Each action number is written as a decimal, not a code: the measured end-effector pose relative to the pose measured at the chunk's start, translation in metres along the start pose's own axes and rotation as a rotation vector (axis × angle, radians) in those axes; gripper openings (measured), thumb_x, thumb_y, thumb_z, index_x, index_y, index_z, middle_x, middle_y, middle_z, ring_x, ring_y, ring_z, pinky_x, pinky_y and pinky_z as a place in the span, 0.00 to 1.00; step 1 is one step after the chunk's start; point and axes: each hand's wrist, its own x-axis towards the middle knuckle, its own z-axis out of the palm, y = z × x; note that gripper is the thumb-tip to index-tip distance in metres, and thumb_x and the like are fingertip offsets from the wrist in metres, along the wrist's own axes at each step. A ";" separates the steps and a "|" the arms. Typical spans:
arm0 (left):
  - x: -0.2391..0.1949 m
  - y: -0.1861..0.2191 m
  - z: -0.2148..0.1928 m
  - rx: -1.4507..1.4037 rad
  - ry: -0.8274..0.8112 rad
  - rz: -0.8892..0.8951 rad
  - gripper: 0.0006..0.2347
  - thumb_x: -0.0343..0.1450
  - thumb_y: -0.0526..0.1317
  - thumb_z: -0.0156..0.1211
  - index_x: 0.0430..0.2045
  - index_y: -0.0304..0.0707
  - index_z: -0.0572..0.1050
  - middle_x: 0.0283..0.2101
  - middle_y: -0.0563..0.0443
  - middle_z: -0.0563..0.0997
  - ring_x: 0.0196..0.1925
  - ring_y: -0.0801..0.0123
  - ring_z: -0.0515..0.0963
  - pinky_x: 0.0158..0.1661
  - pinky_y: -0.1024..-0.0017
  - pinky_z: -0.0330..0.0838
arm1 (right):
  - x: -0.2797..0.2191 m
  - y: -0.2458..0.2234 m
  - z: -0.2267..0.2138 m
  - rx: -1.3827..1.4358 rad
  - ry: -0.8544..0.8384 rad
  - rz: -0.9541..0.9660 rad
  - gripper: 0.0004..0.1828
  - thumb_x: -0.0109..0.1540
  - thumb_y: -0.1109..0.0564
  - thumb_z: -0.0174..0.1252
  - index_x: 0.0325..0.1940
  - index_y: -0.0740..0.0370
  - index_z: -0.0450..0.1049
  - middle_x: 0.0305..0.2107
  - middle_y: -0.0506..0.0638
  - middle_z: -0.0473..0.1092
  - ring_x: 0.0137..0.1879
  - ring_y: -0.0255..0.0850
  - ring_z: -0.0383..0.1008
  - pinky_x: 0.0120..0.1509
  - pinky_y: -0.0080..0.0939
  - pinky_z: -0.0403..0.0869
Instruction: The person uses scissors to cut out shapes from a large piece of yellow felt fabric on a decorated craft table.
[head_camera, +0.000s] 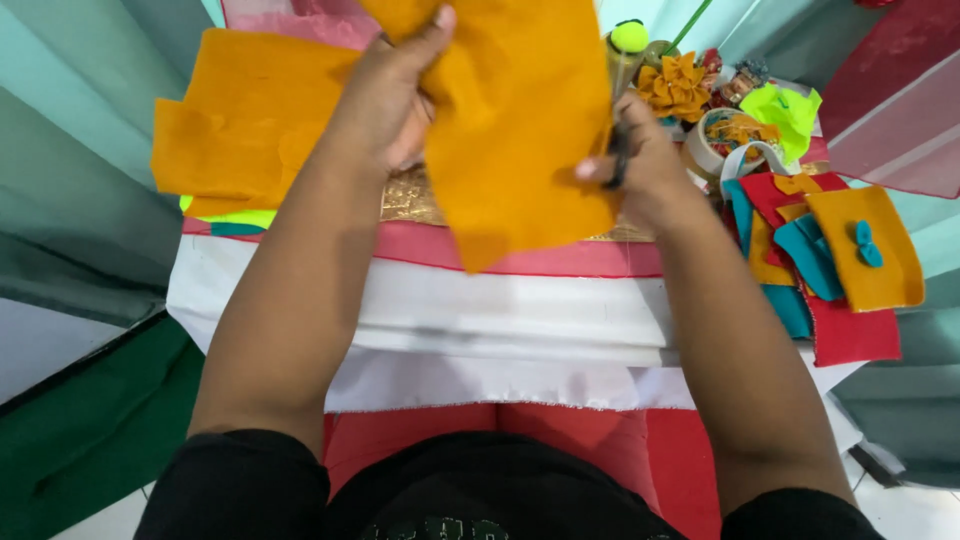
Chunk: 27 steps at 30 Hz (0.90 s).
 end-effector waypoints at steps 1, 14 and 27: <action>0.003 0.005 -0.008 0.041 -0.002 0.095 0.15 0.69 0.35 0.70 0.49 0.33 0.76 0.53 0.40 0.84 0.56 0.52 0.84 0.59 0.51 0.82 | 0.006 0.014 0.001 0.149 -0.144 -0.080 0.26 0.53 0.68 0.59 0.53 0.52 0.66 0.56 0.51 0.68 0.61 0.47 0.71 0.60 0.44 0.80; -0.001 0.043 -0.020 0.163 0.057 0.302 0.11 0.67 0.26 0.68 0.41 0.34 0.78 0.45 0.37 0.86 0.49 0.47 0.87 0.54 0.51 0.85 | 0.002 0.010 -0.027 0.162 -0.027 -0.106 0.29 0.51 0.72 0.67 0.50 0.49 0.71 0.43 0.49 0.64 0.46 0.36 0.72 0.44 0.29 0.80; -0.024 0.010 0.040 0.880 0.033 -0.022 0.16 0.66 0.40 0.68 0.47 0.43 0.74 0.47 0.55 0.86 0.46 0.73 0.86 0.46 0.73 0.84 | -0.177 0.079 -0.036 0.030 0.304 -0.185 0.31 0.48 0.65 0.71 0.52 0.51 0.68 0.35 0.44 0.66 0.36 0.28 0.67 0.34 0.24 0.68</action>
